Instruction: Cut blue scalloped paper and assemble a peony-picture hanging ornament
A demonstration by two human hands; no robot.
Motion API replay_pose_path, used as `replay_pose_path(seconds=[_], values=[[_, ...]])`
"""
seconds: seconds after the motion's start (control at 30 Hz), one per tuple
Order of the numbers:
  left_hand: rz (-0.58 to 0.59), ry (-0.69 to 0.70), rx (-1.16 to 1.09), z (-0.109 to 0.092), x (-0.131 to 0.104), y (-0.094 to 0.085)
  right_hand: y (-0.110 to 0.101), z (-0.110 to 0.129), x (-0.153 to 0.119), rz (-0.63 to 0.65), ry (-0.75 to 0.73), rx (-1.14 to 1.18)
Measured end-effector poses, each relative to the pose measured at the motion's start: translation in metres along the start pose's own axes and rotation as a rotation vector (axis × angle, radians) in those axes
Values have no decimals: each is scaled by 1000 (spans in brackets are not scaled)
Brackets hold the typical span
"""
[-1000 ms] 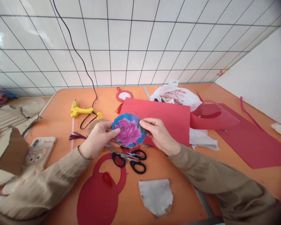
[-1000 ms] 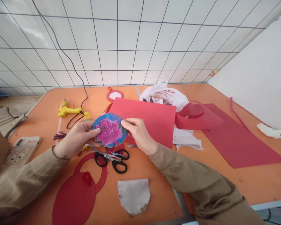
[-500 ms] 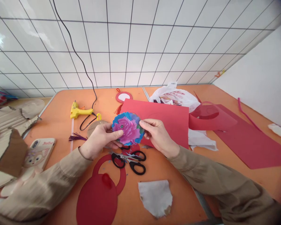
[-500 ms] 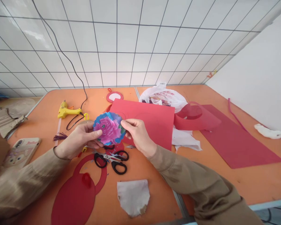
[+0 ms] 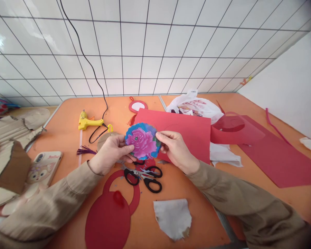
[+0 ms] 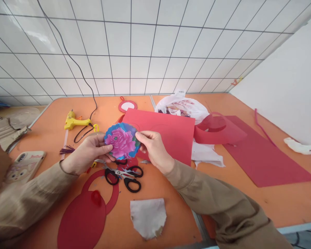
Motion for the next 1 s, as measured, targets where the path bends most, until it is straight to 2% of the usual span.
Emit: replay_pose_path(seconds=[0.27, 1.0], values=[[41, -66, 79, -1, -2, 1, 0, 6, -2, -15, -24, 4], [74, -102, 105, 3, -1, 0, -1, 0, 0, -32, -8, -47]])
Point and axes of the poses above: each hand's wrist, its own x-axis towards the middle knuckle, its own y-axis out of the palm, z = x × y, the point moved 6 cm from there along x, towards the middle knuckle, and after that the axes turned 5 degrees about y, right-handed, at the moved point
